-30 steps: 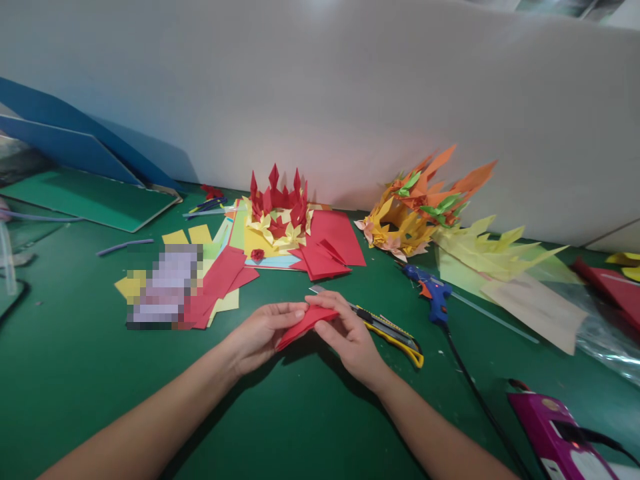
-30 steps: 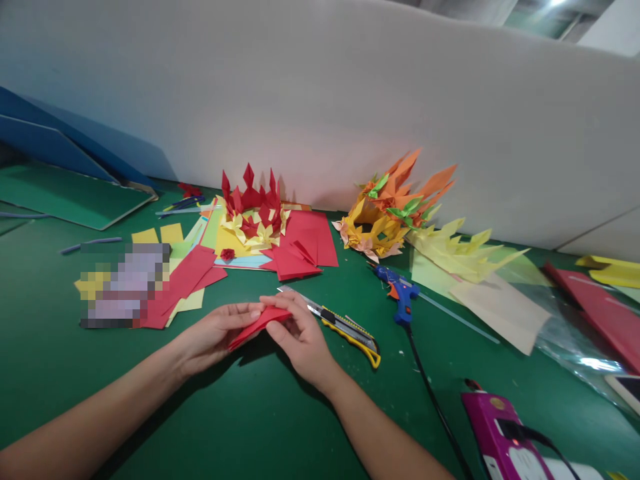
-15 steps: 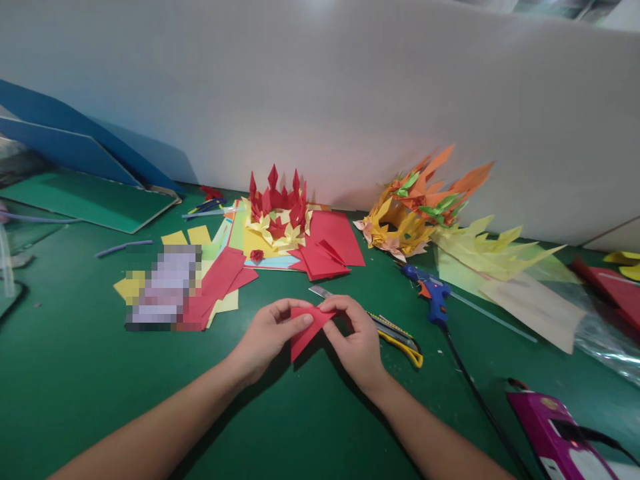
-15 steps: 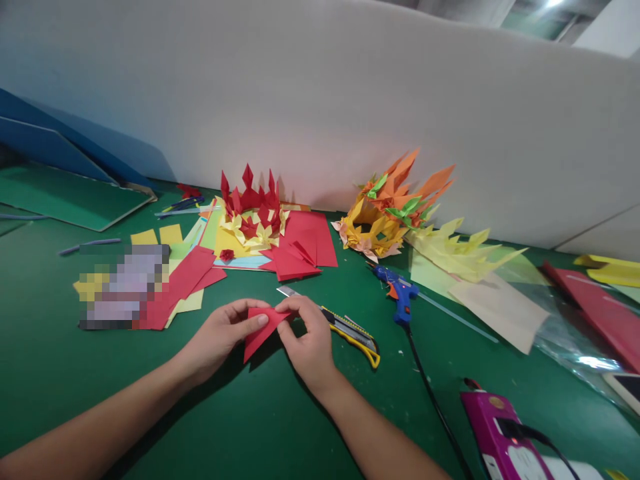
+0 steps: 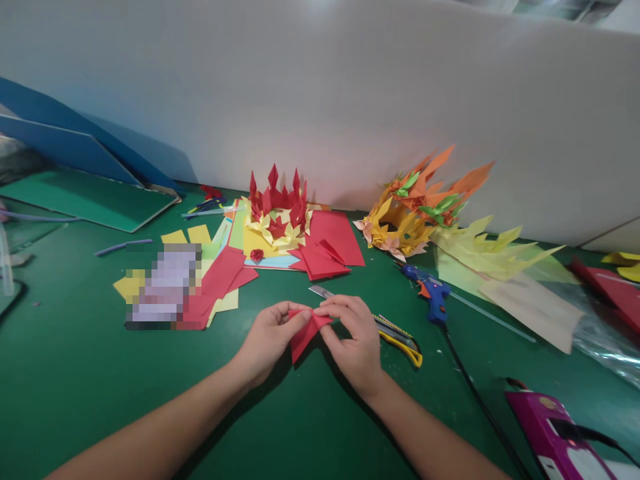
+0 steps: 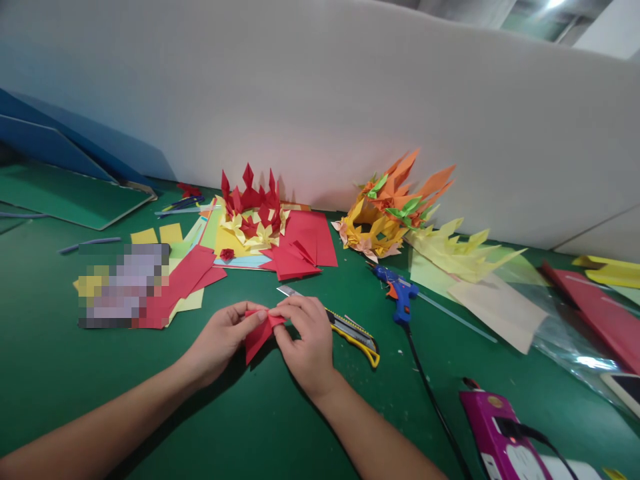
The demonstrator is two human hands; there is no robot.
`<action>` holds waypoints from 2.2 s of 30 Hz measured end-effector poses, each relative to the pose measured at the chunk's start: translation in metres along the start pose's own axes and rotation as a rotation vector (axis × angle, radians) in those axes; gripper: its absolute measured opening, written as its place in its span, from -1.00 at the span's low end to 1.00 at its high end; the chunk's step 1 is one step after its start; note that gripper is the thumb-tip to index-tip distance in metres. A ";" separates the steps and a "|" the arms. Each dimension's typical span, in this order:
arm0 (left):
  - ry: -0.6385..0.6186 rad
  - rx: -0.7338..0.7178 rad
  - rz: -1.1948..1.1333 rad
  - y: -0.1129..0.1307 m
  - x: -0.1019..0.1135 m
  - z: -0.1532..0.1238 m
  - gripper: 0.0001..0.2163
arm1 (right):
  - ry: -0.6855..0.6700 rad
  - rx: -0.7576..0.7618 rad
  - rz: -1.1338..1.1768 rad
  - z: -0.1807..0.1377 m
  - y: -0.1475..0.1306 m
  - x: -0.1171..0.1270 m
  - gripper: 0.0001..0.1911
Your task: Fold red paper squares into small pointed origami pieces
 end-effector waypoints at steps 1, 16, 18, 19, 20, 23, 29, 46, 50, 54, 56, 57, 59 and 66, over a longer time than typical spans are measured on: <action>-0.002 -0.014 0.007 0.000 0.000 0.000 -0.75 | -0.001 0.005 -0.007 0.000 -0.001 0.000 -0.84; -0.039 0.080 -0.102 -0.007 -0.001 0.002 -0.67 | -0.023 0.155 -0.242 -0.001 -0.001 -0.002 -0.87; -0.040 0.066 -0.092 -0.006 -0.001 0.002 -0.65 | -0.039 0.165 -0.259 -0.001 -0.001 -0.003 -0.87; -0.042 0.053 -0.084 -0.006 -0.001 0.001 -0.64 | -0.045 0.171 -0.267 -0.001 -0.001 -0.003 -0.87; -0.044 0.038 -0.074 -0.005 -0.001 0.001 -0.62 | -0.048 0.179 -0.273 -0.001 -0.001 -0.003 -0.87; -0.050 0.003 -0.038 -0.002 0.000 0.001 -0.57 | -0.060 0.179 -0.269 0.000 0.000 -0.004 -0.88; -0.052 -0.115 0.034 0.002 0.002 0.003 -0.73 | -0.078 0.070 -0.211 0.001 0.004 -0.006 -0.90; 0.045 0.040 0.086 0.001 0.005 0.004 -0.81 | -0.078 0.167 -0.339 0.003 0.000 -0.003 -0.91; 0.039 0.064 0.065 0.001 0.005 0.005 -0.83 | -0.121 0.226 -0.345 0.003 -0.002 -0.003 -0.91; 0.027 0.106 0.040 0.000 0.006 0.005 -0.82 | -0.162 0.291 -0.354 0.003 -0.003 -0.003 -0.91; 0.022 0.116 0.040 0.000 0.006 0.005 -0.80 | -0.178 0.317 -0.363 0.002 -0.003 -0.004 -0.90; 0.023 0.117 0.040 0.000 0.007 0.006 -0.80 | -0.187 0.329 -0.367 0.002 -0.003 -0.004 -0.89; 0.024 0.117 0.041 0.000 0.008 0.006 -0.79 | -0.200 0.351 -0.364 0.002 -0.003 -0.004 -0.88; 0.011 0.087 0.056 0.002 0.012 0.010 -0.74 | -0.263 0.375 -0.348 0.002 -0.005 -0.007 -0.82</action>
Point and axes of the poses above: each hand's wrist, its own z-axis towards the middle knuckle, its own x-axis out of the back of the hand, y = z × x, the point moved 4 cm from there along z, towards the middle knuckle, and after that the axes turned 15 degrees about -z, right-handed, at the moved point
